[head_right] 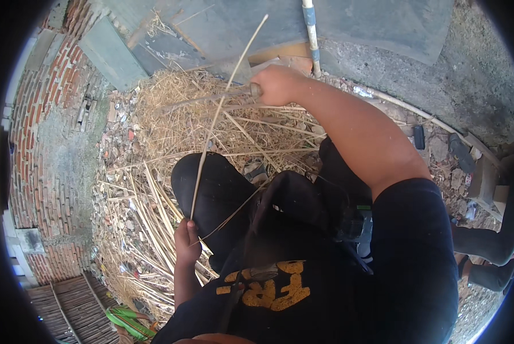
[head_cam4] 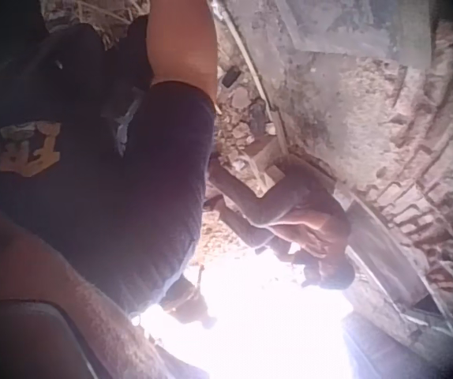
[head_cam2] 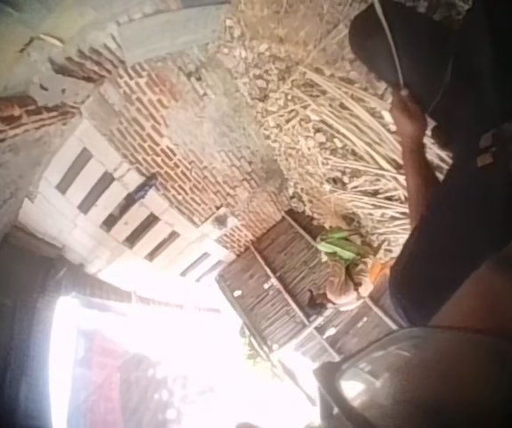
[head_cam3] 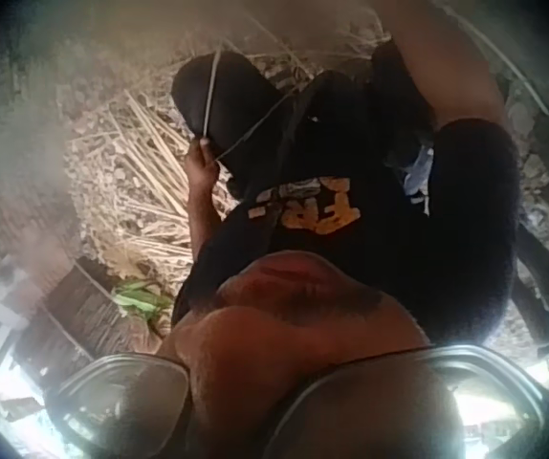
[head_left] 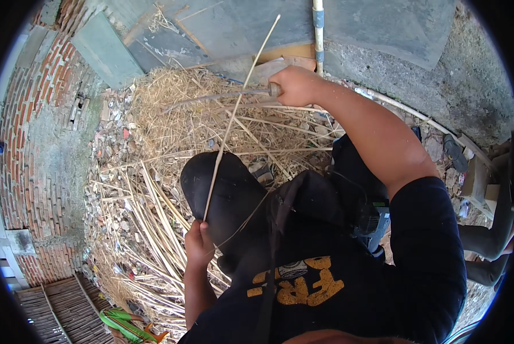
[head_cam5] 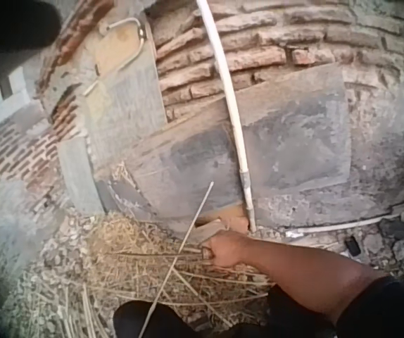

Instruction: The person scrapes a wooden stick using a large knife, repeatedly moving the blade along the length of the wood while holding it by hand and supporting it on their leg.

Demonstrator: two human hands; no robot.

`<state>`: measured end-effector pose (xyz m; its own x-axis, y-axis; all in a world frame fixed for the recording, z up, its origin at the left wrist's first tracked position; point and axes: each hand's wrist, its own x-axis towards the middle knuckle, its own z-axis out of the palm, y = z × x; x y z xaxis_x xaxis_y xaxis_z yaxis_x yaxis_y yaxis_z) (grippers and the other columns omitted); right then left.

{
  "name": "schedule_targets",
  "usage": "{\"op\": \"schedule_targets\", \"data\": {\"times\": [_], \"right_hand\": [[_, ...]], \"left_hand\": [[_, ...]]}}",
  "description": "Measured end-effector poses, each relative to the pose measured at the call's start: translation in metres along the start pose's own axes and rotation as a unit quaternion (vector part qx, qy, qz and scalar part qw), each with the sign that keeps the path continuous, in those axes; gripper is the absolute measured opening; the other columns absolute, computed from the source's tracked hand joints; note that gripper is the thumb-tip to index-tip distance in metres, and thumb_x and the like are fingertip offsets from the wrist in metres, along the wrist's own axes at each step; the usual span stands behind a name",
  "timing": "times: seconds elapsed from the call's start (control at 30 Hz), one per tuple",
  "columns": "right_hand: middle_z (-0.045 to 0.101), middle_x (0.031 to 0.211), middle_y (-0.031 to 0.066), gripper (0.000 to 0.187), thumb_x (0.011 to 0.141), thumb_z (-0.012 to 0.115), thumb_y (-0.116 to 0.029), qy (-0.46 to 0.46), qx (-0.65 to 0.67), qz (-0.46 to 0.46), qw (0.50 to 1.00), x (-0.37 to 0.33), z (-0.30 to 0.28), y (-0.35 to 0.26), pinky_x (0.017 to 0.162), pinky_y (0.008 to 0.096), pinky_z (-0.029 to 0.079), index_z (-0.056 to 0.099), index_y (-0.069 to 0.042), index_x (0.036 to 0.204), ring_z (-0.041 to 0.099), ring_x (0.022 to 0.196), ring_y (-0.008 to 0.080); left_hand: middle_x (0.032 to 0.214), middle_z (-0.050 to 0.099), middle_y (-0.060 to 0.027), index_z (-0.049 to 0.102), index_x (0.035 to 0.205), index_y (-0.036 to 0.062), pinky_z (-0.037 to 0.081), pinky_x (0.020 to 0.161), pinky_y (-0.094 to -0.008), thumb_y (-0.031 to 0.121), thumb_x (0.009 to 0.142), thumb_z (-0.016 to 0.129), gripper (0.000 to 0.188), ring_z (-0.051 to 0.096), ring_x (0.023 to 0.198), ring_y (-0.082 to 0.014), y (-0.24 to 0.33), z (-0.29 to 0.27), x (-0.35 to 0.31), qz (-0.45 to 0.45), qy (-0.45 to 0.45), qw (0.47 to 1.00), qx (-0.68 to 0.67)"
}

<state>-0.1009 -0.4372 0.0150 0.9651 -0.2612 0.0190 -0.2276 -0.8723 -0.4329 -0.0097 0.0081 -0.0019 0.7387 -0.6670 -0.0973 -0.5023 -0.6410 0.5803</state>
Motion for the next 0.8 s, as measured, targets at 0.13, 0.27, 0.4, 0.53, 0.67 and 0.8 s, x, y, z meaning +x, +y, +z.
{"op": "schedule_targets", "data": {"times": [0.13,0.27,0.4,0.53,0.67,0.8], "right_hand": [[0.069,0.089,0.0149,0.025,0.076,0.068,-0.022,0.008,-0.03,0.019,0.999,0.003,-0.006,-0.011,0.08,0.0478,0.052,0.067,-0.01,0.098,0.067,0.092,0.0348],[0.069,0.092,0.0162,0.024,0.078,0.065,-0.02,-0.03,-0.065,-0.005,0.997,-0.007,-0.011,-0.048,0.081,0.0476,0.053,0.068,-0.01,0.099,0.067,0.094,0.0346],[0.069,0.092,0.0151,0.024,0.078,0.063,-0.018,0.026,-0.025,0.026,0.999,0.007,-0.002,0.017,0.08,0.0478,0.053,0.067,-0.01,0.101,0.067,0.095,0.0339],[0.067,0.082,0.0177,0.023,0.075,0.066,-0.017,0.158,-0.015,0.057,0.986,0.017,0.007,0.053,0.074,0.0481,0.053,0.064,-0.006,0.095,0.067,0.082,0.0378],[0.067,0.079,0.0178,0.023,0.073,0.066,-0.016,0.05,-0.022,-0.022,0.998,0.0,-0.007,-0.009,0.075,0.0477,0.053,0.064,-0.005,0.093,0.067,0.081,0.0381],[0.068,0.089,0.0132,0.023,0.077,0.063,-0.017,-0.036,-0.069,-0.021,0.997,-0.005,-0.016,-0.031,0.079,0.0453,0.054,0.065,-0.009,0.099,0.067,0.092,0.0337]], "left_hand": [[0.064,0.054,-0.0098,0.052,0.08,0.0009,0.042,0.057,-0.0354,0.043,0.105,0.039,0.05,0.054,0.06,-0.0202,-0.01,-0.003,-0.006,0.005,0.008,1.0,0.012],[0.064,0.053,-0.0085,0.051,0.08,0.0008,0.041,0.056,-0.0341,0.045,0.105,0.039,0.052,0.052,0.059,-0.0177,-0.008,-0.002,-0.007,-0.008,0.0,1.0,-0.013],[0.064,0.054,-0.0091,0.052,0.082,0.0005,0.041,0.058,-0.0339,0.044,0.105,0.04,0.051,0.052,0.06,-0.0178,-0.003,0.0,-0.004,-0.001,-0.002,1.0,-0.007],[0.066,0.055,-0.0097,0.054,0.083,0.0007,0.043,0.06,-0.0341,0.044,0.105,0.041,0.05,0.052,0.062,-0.018,-0.002,-0.009,-0.002,0.002,-0.005,1.0,-0.002],[0.064,0.054,-0.0103,0.054,0.082,0.0003,0.041,0.057,-0.0351,0.037,0.105,0.041,0.045,0.052,0.06,-0.0184,-0.007,-0.009,-0.005,0.006,-0.026,1.0,-0.014],[0.063,0.053,-0.0074,0.054,0.083,-0.0003,0.04,0.056,-0.0332,0.033,0.104,0.042,0.042,0.05,0.06,-0.0145,-0.007,-0.01,-0.001,-0.001,-0.043,0.997,-0.07]]}}
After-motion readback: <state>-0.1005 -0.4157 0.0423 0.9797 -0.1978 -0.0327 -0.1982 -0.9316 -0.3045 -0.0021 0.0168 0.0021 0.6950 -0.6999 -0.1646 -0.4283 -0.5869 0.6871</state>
